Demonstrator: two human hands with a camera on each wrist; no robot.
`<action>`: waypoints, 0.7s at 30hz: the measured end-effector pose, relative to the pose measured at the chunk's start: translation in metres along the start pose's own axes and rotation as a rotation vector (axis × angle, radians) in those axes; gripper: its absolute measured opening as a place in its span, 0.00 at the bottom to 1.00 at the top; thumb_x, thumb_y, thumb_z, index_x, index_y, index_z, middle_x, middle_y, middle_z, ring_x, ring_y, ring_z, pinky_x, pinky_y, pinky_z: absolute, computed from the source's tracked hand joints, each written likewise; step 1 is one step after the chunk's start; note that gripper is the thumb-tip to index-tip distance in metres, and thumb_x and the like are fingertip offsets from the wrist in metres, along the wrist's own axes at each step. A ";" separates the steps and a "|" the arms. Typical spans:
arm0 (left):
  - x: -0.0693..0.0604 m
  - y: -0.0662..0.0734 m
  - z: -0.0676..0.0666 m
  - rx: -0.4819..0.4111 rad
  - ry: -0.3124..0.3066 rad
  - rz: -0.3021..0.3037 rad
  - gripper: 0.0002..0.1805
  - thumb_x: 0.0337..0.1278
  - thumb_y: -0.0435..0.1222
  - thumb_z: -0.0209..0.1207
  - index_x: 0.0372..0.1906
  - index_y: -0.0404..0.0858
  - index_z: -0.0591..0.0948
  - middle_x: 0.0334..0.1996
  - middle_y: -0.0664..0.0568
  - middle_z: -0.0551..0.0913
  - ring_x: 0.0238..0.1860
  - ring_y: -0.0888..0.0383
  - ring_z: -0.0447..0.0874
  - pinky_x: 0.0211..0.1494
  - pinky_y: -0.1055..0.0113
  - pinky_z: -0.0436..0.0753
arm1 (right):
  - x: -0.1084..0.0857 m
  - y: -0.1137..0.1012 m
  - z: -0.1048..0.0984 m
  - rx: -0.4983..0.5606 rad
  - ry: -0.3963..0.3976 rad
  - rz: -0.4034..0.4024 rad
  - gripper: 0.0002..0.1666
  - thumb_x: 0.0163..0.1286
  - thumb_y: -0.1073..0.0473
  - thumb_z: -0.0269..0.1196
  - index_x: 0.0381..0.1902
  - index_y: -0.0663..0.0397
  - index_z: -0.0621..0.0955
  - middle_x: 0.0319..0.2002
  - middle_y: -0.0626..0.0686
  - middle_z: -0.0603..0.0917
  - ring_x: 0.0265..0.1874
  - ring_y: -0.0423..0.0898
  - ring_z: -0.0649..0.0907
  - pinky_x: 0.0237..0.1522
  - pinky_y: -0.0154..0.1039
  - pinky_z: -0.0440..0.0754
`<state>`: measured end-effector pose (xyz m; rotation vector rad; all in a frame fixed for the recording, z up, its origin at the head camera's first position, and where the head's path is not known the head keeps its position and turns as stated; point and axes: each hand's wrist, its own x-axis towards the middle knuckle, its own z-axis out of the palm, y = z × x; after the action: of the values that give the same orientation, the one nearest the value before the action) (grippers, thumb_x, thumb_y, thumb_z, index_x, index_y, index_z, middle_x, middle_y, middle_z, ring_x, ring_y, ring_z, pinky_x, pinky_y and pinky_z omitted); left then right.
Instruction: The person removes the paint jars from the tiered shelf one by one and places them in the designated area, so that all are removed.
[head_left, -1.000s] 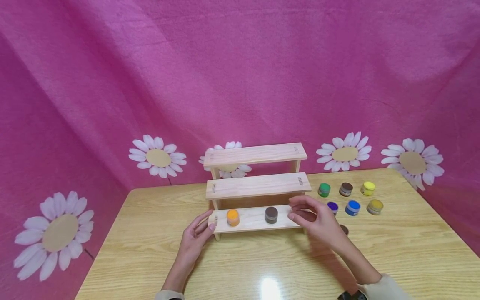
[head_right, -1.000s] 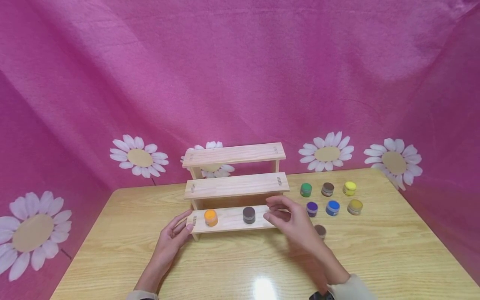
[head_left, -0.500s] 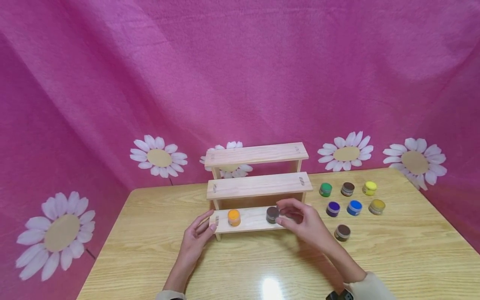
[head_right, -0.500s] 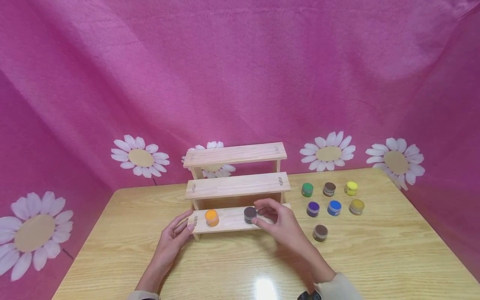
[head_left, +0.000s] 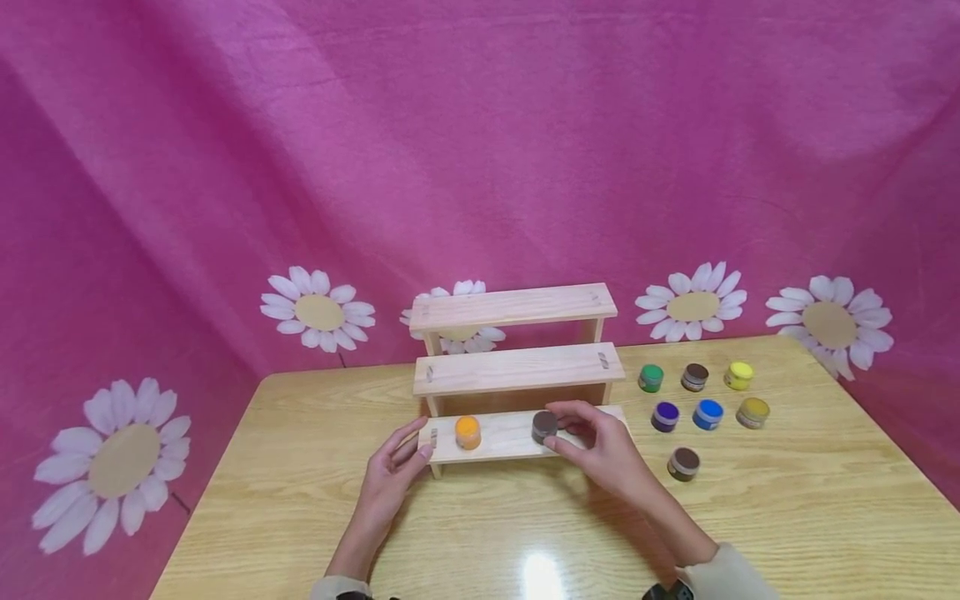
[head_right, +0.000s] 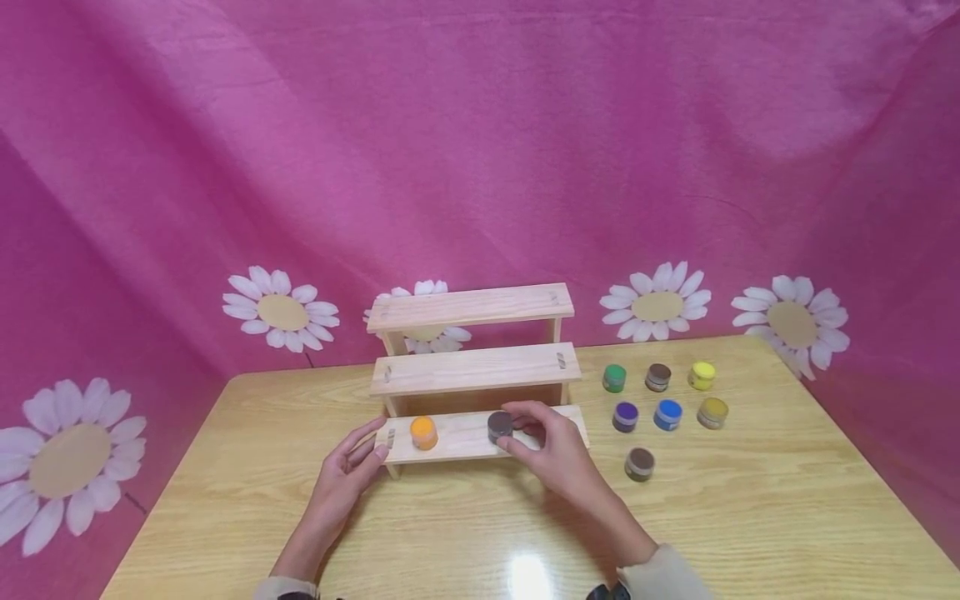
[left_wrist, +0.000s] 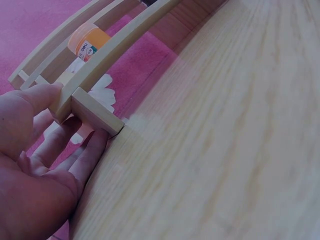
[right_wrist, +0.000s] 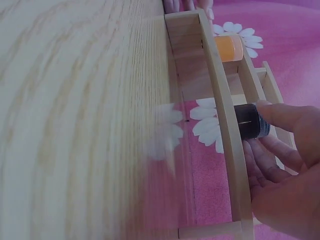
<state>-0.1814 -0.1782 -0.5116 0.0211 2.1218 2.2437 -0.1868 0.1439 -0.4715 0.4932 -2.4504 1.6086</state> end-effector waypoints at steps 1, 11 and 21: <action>0.001 0.000 0.000 0.000 0.000 0.001 0.30 0.70 0.37 0.64 0.73 0.38 0.72 0.67 0.37 0.76 0.64 0.46 0.79 0.60 0.63 0.83 | 0.000 0.000 0.000 -0.010 0.005 -0.002 0.23 0.62 0.66 0.76 0.55 0.60 0.84 0.43 0.52 0.87 0.45 0.51 0.85 0.50 0.39 0.86; 0.002 -0.001 -0.001 0.001 -0.013 0.018 0.30 0.70 0.36 0.64 0.73 0.36 0.72 0.67 0.37 0.76 0.64 0.47 0.80 0.59 0.64 0.83 | 0.004 -0.002 0.001 -0.037 0.020 0.014 0.19 0.60 0.66 0.76 0.50 0.59 0.86 0.39 0.50 0.88 0.40 0.48 0.86 0.44 0.35 0.86; 0.000 0.000 -0.001 0.005 -0.019 0.019 0.30 0.71 0.37 0.63 0.74 0.37 0.72 0.68 0.38 0.76 0.66 0.47 0.78 0.61 0.65 0.81 | -0.001 -0.005 -0.010 0.032 -0.022 0.066 0.18 0.64 0.62 0.75 0.51 0.58 0.85 0.44 0.53 0.88 0.43 0.46 0.87 0.47 0.34 0.86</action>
<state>-0.1819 -0.1794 -0.5112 0.0634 2.1263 2.2397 -0.1840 0.1516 -0.4630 0.4407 -2.4856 1.6788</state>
